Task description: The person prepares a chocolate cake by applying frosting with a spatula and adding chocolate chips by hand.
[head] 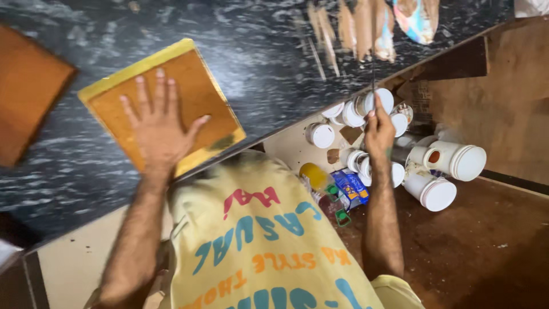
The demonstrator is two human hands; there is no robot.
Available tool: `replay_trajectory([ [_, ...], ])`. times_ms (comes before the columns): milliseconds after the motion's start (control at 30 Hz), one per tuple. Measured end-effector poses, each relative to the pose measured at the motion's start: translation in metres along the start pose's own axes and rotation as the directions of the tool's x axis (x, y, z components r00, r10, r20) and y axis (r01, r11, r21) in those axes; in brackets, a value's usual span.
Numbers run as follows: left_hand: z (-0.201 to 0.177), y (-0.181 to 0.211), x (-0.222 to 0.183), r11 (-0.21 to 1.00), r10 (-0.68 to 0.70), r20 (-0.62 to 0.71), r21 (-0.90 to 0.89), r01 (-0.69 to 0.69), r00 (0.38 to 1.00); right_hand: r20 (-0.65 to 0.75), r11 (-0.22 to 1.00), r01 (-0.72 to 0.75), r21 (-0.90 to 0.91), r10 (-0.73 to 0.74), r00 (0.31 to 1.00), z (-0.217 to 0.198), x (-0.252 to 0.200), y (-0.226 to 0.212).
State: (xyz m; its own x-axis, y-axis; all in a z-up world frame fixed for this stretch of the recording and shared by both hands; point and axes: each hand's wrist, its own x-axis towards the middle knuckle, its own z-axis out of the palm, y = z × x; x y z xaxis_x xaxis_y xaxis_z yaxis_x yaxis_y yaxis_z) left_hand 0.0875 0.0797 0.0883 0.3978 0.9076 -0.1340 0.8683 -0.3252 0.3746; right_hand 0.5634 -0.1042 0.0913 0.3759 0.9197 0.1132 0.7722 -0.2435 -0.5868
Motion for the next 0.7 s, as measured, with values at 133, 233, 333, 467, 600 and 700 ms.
replay_trajectory([
  [133, 0.004, -0.002, -0.005, 0.974, -0.102, -0.071, -0.211, 0.085, 0.992, 0.023, 0.964, -0.216, -0.157, 0.222, 0.975, -0.023, 0.058, 0.064],
  [233, 0.014, -0.011, -0.034, 0.831, -0.364, -0.329, -0.538, 0.144, 0.871, 0.141, 0.960, -0.008, -0.280, 0.049, 0.989, -0.017, 0.079, 0.100],
  [333, 0.030, -0.023, -0.067, 0.803, -0.420, -0.461, -0.590, 0.084, 0.781, 0.227, 0.988, -0.143, 0.059, 0.126, 0.966, -0.010, 0.068, 0.120],
  [467, 0.057, -0.055, -0.116, 0.720, -0.625, -0.503, -0.667, 0.191, 0.597, 0.337, 0.817, -0.451, 0.359, 0.337, 0.879, 0.022, 0.050, 0.096],
  [600, 0.065, -0.078, -0.120, 0.511, -0.749, -0.323, -0.837, 0.194, 0.579, 0.610, 0.302, -0.661, 0.687, 0.255, 0.750, 0.037, 0.016, 0.044],
  [700, 0.060, -0.082, -0.115, 0.261, -0.780, -0.146, -0.960, 0.105, 0.609, 0.503, 0.388, -0.571, 0.723, 0.271, 0.821, 0.049, -0.005, 0.016],
])
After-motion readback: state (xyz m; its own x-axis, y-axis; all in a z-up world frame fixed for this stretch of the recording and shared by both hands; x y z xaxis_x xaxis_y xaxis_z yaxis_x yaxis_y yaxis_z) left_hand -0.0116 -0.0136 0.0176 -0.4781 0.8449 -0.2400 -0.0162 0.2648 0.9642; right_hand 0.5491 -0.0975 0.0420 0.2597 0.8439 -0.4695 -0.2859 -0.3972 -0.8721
